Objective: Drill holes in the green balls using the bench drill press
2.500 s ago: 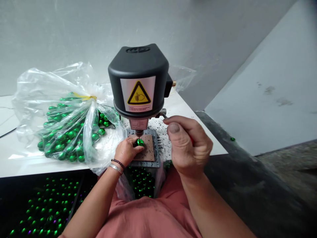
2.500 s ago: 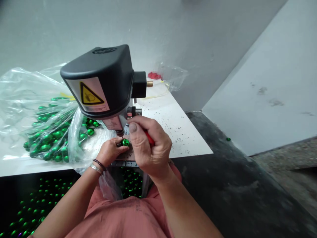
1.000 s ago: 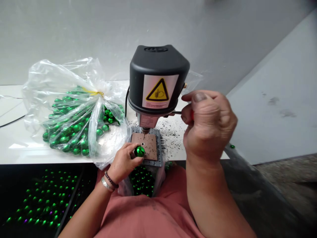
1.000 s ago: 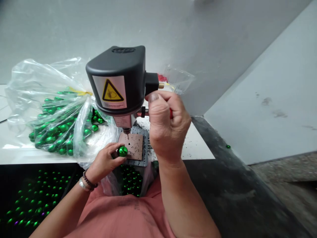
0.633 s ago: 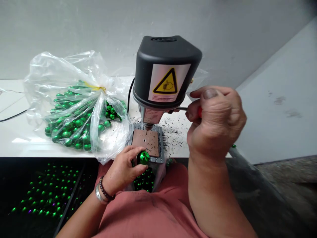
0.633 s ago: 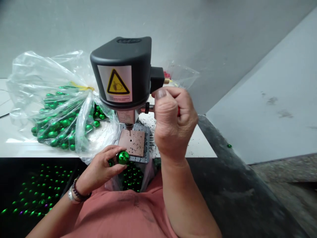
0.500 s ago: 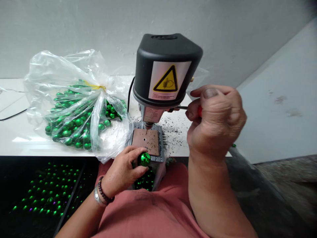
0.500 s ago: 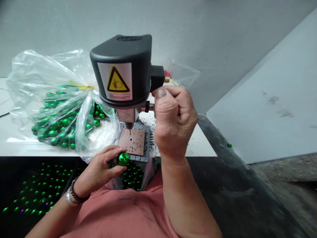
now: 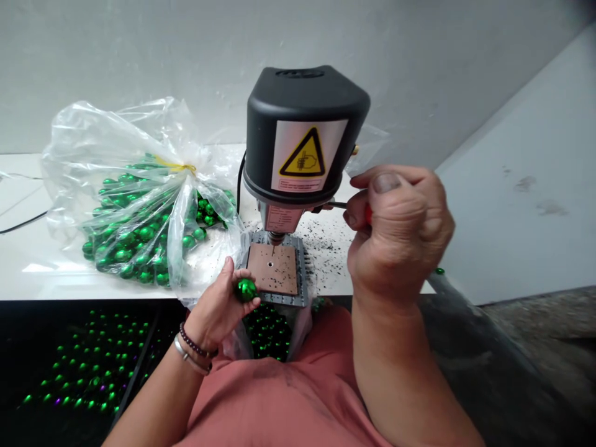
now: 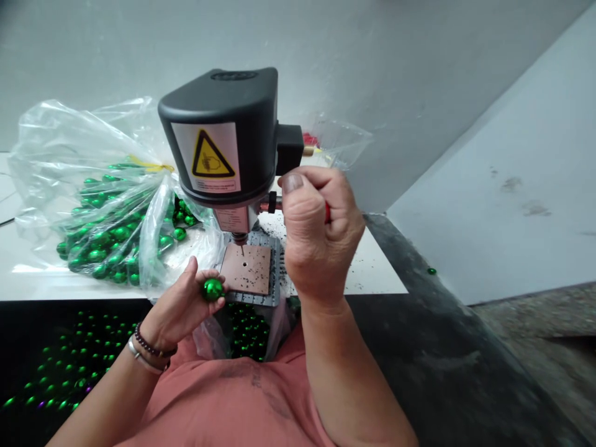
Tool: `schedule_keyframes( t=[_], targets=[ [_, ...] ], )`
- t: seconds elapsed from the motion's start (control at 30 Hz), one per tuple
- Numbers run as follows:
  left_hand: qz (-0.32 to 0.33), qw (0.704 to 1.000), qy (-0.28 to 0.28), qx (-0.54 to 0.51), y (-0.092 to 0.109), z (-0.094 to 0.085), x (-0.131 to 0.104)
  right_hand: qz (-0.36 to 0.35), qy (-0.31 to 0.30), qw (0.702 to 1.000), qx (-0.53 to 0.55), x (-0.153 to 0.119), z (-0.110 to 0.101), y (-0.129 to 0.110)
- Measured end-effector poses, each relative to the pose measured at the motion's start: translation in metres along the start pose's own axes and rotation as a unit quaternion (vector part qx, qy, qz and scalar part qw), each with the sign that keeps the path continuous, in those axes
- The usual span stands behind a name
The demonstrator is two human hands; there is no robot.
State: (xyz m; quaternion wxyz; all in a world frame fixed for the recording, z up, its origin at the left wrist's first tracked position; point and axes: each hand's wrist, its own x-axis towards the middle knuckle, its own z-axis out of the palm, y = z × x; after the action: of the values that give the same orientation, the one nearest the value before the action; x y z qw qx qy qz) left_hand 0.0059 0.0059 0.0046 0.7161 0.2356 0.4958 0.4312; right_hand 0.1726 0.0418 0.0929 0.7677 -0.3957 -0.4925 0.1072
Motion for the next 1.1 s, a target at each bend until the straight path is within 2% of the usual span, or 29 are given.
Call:
schedule_keyframes(
  t=[0.1, 0.23, 0.33, 0.43, 0.53, 0.63, 0.77, 1.0, 1.1],
  targets=[
    [-0.001, 0.998, -0.018, -0.058, 0.003, 0.003, 0.001, 0.0, -0.008, 1.0, 0.005, 0.001, 0.0, 0.001],
    [0.022, 0.997, -0.024, -0.066, 0.003, 0.004, 0.003, -0.003, -0.018, 1.0, 0.0, 0.001, -0.001, 0.002],
    [0.01, 0.998, -0.031, -0.051, 0.002, 0.001, 0.008, -0.007, -0.019, 1.0, 0.003, 0.001, -0.002, 0.002],
    [0.019, 0.999, -0.033, 0.006, 0.0, -0.001, 0.016, -0.002, -0.035, 0.999, 0.007, 0.002, -0.004, 0.001],
    [0.081, 0.993, -0.011, 0.08, 0.001, 0.002, 0.025, 0.005, -0.045, 0.999, 0.014, 0.002, -0.006, 0.0],
    [0.133, 0.974, 0.013, 0.182, 0.004, 0.008, 0.034, 0.007, -0.052, 0.998, 0.028, 0.002, -0.007, -0.002],
    [0.115, 0.96, 0.02, 0.253, 0.006, 0.015, 0.046, 0.007, -0.062, 0.998, 0.025, 0.001, -0.007, -0.004],
    [0.116, 0.927, 0.037, 0.354, 0.004, 0.017, 0.055, 0.02, -0.077, 0.997, 0.017, 0.0, -0.01, -0.005],
    [0.144, 0.888, 0.039, 0.435, 0.005, 0.019, 0.057, 0.025, -0.081, 0.996, 0.015, 0.0, -0.011, -0.006]
  ],
)
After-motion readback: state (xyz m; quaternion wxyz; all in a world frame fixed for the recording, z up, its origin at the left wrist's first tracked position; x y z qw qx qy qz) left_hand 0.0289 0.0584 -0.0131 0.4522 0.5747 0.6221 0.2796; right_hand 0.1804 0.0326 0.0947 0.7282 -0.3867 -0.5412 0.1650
